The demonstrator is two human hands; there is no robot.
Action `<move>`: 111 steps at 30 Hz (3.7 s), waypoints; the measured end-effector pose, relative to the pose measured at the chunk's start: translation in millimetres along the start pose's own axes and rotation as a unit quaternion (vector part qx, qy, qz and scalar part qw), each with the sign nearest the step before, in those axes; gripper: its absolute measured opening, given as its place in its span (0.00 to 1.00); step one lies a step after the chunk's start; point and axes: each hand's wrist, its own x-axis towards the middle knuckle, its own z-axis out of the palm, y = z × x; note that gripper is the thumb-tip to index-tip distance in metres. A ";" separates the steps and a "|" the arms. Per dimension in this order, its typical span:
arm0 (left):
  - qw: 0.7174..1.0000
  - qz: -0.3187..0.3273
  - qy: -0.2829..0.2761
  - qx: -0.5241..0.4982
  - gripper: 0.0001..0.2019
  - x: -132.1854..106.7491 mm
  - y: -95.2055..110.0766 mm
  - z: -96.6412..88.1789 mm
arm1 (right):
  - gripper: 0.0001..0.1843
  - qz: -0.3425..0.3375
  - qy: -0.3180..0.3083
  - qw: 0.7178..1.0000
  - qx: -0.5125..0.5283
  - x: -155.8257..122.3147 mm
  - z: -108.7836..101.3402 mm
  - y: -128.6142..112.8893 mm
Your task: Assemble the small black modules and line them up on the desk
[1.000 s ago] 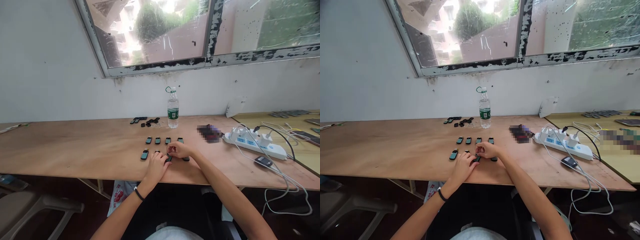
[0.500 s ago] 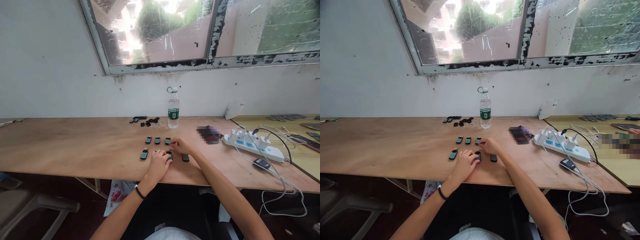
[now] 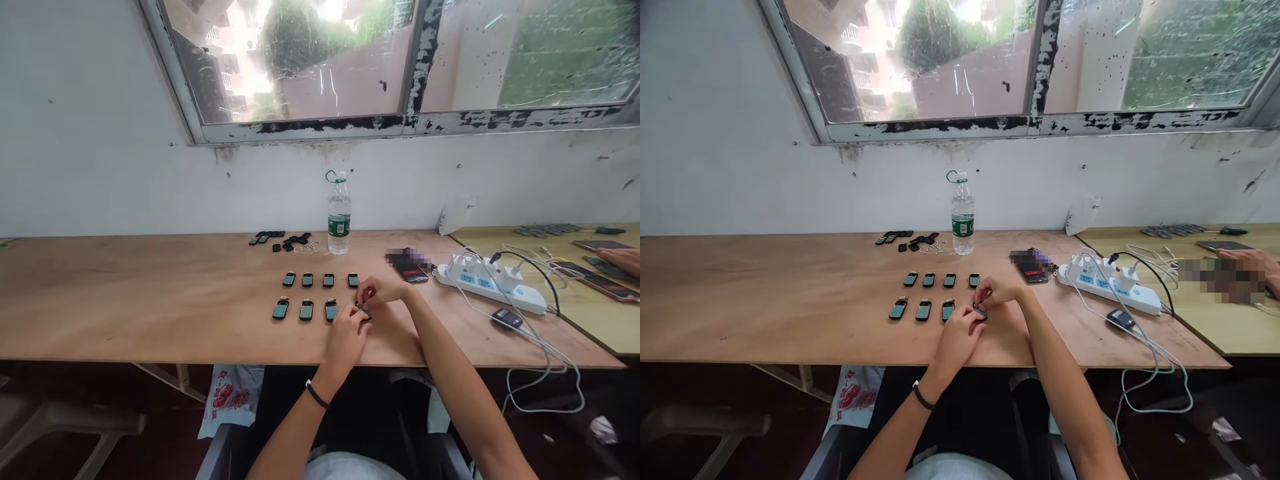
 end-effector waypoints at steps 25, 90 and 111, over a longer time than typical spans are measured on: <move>0.997 -0.006 0.032 0.069 0.06 -5.9 2.0 4.0 | 0.20 -0.058 -0.023 0.997 0.037 18.7 14.1 21.9; 0.996 0.002 0.026 0.082 0.10 -5.5 1.6 5.4 | 0.13 -0.107 0.049 0.993 0.005 5.4 25.8 15.7; 0.996 0.008 0.037 0.085 0.03 -8.2 2.3 4.9 | 0.26 -0.059 0.169 0.983 -0.024 2.1 22.0 17.0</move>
